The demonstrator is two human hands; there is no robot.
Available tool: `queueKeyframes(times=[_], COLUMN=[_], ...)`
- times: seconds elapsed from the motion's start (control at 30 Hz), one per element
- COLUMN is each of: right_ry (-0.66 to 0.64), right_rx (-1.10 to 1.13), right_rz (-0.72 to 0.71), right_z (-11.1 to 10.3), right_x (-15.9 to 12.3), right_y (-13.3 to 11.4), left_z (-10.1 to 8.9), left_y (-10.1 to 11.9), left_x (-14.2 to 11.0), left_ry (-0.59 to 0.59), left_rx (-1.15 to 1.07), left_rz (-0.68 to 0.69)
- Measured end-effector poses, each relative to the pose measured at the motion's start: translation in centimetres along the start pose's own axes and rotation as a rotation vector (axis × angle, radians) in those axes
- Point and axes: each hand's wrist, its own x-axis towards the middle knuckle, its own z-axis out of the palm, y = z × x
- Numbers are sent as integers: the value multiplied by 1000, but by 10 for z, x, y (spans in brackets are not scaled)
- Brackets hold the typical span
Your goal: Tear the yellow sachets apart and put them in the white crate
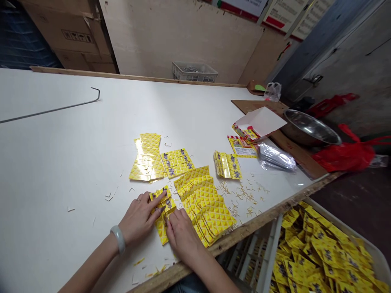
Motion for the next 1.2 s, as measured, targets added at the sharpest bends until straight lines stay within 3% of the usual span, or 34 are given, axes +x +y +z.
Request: queueKeyframes(times=[0.27,0.43,0.77,0.83,0.97,1.03,1.2], right_ry=[-11,-11,-86,-33,229,246,205], right_rx=[28,-29,64,102,165,105,-18], right_rz=[15,38,-4,19,-53,-106,-89], right_z=[5,12,-7,-5,5,10,17], right_x=[-6,-8,-3,-4,-14,-19,-26], right_y=[3,2,3,3,4,5,10], left_z=[-3,-8,-13,-13,-13,-12,-13], left_y=[3,-4,-1,-1,-2,-2,-2], left_x=[-2,0,1,1,1,1,1], left_ry=[-22,-114,-161,-159,-154,-154,-167], left_rx=[2,-68,-82,-84,-84,-86,-103], left_rz=[2,6,9,8,-1,-6,-15])
